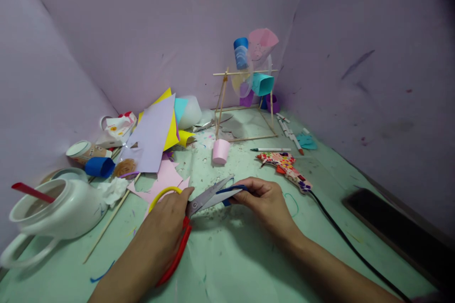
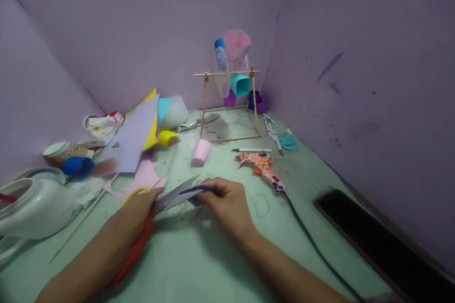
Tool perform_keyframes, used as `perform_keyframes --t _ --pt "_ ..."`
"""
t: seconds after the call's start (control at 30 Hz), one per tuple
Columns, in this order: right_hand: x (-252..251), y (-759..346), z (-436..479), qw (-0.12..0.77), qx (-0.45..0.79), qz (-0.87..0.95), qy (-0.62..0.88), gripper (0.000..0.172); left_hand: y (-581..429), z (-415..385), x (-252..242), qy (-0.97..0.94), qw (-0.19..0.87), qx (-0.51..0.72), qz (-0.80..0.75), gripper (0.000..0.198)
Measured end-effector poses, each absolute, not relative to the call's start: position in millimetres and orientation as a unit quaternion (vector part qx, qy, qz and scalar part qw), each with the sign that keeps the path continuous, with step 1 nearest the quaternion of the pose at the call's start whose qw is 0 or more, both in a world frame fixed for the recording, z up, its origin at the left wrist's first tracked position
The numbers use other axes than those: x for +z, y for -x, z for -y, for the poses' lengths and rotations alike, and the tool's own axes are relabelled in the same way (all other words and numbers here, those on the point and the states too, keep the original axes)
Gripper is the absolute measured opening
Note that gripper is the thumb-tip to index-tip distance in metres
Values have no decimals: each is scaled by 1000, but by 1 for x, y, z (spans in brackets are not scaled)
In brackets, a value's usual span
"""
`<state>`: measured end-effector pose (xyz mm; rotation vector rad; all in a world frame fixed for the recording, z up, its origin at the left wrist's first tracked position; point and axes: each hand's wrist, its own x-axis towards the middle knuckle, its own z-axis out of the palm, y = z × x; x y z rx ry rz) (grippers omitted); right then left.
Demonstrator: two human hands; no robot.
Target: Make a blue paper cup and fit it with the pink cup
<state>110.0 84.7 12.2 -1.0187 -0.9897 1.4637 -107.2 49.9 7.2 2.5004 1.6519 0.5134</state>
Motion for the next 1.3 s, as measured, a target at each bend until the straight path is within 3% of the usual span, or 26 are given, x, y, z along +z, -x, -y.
perform_keyframes --t 0.77,1.3 --pt "14 -107 -79 496 611 431 441 8 108 -47 8 -823 -50 37 -564 53" --pt "13 -106 -77 507 617 424 428 7 113 -53 15 -858 -31 85 -506 41"
